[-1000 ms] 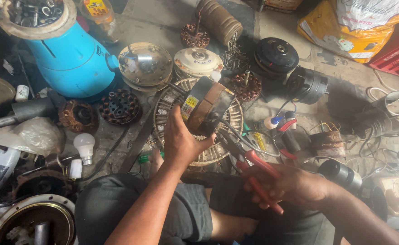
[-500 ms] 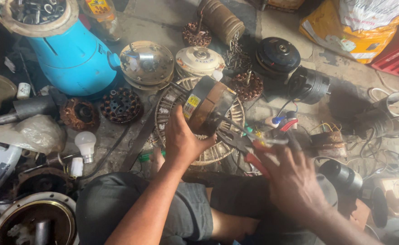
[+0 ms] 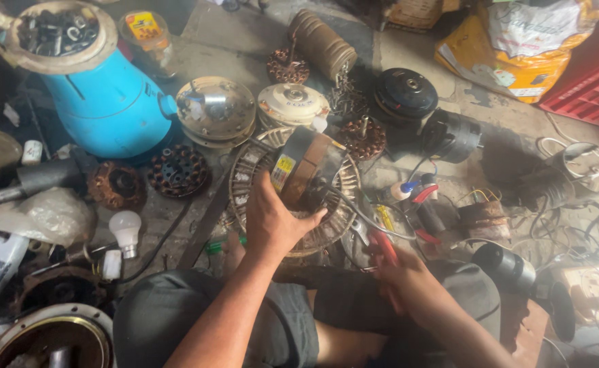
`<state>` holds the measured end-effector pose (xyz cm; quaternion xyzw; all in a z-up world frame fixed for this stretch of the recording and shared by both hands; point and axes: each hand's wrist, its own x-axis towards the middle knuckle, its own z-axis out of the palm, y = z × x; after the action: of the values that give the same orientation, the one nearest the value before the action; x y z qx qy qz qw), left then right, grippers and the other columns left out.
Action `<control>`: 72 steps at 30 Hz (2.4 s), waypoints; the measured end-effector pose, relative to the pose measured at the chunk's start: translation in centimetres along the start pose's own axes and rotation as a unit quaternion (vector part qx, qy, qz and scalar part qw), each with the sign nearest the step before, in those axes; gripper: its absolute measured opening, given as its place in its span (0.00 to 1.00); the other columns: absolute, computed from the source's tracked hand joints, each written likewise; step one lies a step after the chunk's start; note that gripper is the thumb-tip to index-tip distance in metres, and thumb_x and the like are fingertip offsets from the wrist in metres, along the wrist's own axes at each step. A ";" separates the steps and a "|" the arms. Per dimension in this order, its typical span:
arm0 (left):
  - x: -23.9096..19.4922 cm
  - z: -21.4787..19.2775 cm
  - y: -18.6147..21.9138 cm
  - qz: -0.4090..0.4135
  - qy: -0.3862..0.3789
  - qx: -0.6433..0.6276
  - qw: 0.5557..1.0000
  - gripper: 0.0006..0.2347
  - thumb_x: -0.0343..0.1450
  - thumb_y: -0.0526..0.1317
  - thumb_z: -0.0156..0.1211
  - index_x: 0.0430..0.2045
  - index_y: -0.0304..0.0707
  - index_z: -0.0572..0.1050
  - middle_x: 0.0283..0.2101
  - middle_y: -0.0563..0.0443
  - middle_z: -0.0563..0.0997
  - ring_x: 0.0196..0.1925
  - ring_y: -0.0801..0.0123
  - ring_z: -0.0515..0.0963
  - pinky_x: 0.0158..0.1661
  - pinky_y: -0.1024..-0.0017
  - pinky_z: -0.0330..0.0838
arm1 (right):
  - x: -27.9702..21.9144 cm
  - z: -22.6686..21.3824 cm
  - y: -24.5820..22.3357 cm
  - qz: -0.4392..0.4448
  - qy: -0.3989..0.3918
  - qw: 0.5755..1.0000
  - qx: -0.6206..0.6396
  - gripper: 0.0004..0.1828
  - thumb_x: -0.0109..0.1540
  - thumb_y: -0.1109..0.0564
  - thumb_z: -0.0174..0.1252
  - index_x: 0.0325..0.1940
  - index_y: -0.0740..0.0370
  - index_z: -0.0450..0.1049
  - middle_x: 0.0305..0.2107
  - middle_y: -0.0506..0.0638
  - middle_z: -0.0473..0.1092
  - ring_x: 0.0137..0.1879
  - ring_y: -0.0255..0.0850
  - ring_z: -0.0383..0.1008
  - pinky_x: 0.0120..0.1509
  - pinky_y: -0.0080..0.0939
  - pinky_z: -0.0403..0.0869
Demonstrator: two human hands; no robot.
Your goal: The person sits on the floor and repairs an electrical motor stator. They use pliers to strip and adjust wires, then connect the motor to a power strip to test it. The person repeatedly manipulates the stator and wires while testing the motor's functionality.
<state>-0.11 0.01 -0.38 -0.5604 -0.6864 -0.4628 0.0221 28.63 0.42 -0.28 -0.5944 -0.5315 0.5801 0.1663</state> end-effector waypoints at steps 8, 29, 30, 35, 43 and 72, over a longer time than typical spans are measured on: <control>-0.3 -0.5 1.1 -0.025 -0.022 -0.010 0.999 0.53 0.50 0.59 0.82 0.60 0.20 0.55 0.55 0.24 0.70 0.56 0.35 0.73 0.53 0.50 0.69 | 5.5 5.2 -3.1 -0.394 0.234 0.850 -0.259 0.22 0.53 0.55 0.68 0.50 0.62 0.76 0.39 0.60 0.73 0.47 0.54 0.73 0.50 0.51 0.72; 0.0 -2.0 0.7 -0.051 -0.081 -0.082 0.992 0.46 0.56 0.43 0.80 0.64 0.21 0.53 0.61 0.25 0.68 0.62 0.36 0.70 0.58 0.53 0.65 | 4.1 8.6 -8.4 -0.270 0.129 0.951 -0.084 0.24 0.65 0.48 0.57 0.60 0.67 0.70 0.44 0.54 0.77 0.50 0.38 0.78 0.53 0.38 0.76; 0.0 -2.0 0.7 -0.052 -0.081 -0.078 0.992 0.46 0.56 0.43 0.80 0.64 0.21 0.53 0.61 0.25 0.68 0.62 0.36 0.70 0.58 0.53 0.66 | 4.0 8.7 -8.3 -0.288 0.126 0.947 -0.064 0.24 0.64 0.50 0.59 0.58 0.68 0.70 0.43 0.56 0.78 0.50 0.38 0.79 0.52 0.38 0.77; -0.2 -2.0 0.8 -0.040 -0.058 -0.084 0.994 0.45 0.57 0.45 0.78 0.63 0.20 0.54 0.59 0.24 0.69 0.60 0.36 0.71 0.56 0.53 0.67 | 4.1 8.8 -7.6 -0.259 0.124 0.958 0.015 0.24 0.66 0.53 0.59 0.62 0.69 0.69 0.49 0.57 0.77 0.52 0.37 0.78 0.56 0.37 0.76; 0.6 -1.2 -2.2 -0.270 0.007 -0.392 0.879 0.20 0.82 0.53 0.46 0.40 0.30 0.74 0.36 0.45 0.77 0.40 0.66 0.75 0.45 0.68 0.70 | 4.5 9.4 -6.6 -0.258 0.141 0.956 -0.003 0.30 0.62 0.54 0.63 0.66 0.70 0.67 0.51 0.55 0.78 0.56 0.37 0.77 0.62 0.36 0.73; 2.9 -2.1 -3.6 -0.259 -0.104 -0.149 0.949 0.18 0.77 0.51 0.48 0.41 0.36 0.79 0.39 0.32 0.83 0.45 0.41 0.82 0.45 0.54 0.74 | 3.2 9.8 -6.4 -0.335 0.160 0.915 -0.157 0.20 0.66 0.54 0.63 0.58 0.71 0.76 0.62 0.63 0.65 0.72 0.49 0.58 0.66 0.49 0.64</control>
<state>-5.12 1.02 0.23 -0.4053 -0.7296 -0.4889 -0.2537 16.60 1.35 0.64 -0.4848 -0.7499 0.2969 0.3384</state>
